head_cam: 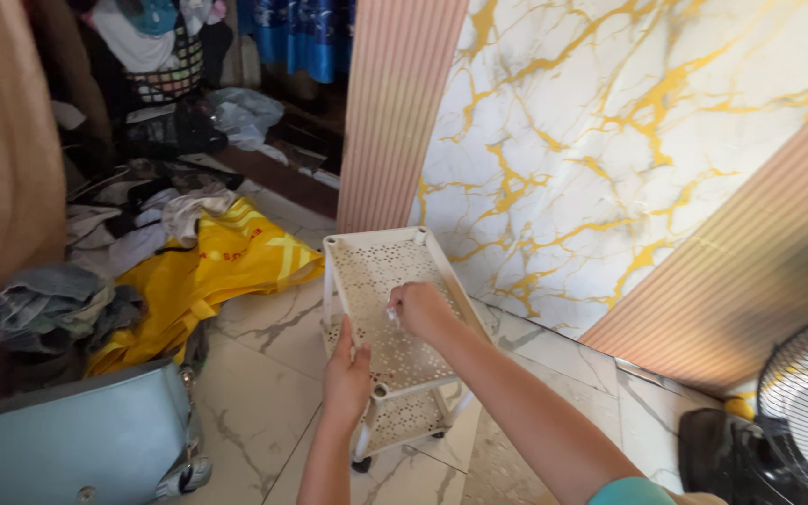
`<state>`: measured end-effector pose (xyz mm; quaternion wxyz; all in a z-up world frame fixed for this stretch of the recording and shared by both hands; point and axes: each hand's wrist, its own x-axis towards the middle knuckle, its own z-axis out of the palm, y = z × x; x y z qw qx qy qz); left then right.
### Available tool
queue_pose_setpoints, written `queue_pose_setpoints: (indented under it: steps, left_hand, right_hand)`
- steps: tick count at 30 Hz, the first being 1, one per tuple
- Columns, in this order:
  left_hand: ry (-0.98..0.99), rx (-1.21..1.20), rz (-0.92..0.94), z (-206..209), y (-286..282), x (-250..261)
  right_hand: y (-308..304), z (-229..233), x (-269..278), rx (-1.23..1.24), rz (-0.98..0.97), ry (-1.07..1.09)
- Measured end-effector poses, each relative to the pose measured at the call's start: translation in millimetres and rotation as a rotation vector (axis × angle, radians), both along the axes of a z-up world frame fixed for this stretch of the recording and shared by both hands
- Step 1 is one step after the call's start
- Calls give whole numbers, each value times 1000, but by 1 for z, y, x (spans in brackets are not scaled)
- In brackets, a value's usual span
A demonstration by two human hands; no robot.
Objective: The person assembles a small white plastic rolling cart by inserting and securing the vertical support rods into the perforated shelves. They rotate the cart to access different sides and ensure the rods are properly seated.
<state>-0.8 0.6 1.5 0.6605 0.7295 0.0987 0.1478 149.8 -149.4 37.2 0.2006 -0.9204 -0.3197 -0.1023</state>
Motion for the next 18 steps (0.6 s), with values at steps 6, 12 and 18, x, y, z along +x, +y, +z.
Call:
queue_pose_setpoints:
  steps: [6,12,18]
  left_hand:
    - [126,40,-15,19,3,-6]
    - [175,102,-67,27,9,-6]
    - [176,37,-125,27,13,-7]
  right_hand:
    - [21,-5,34,33,-35,10]
    - [39,-11,70,82,-22,-41]
    - [59,-15,102,31,-86,-70]
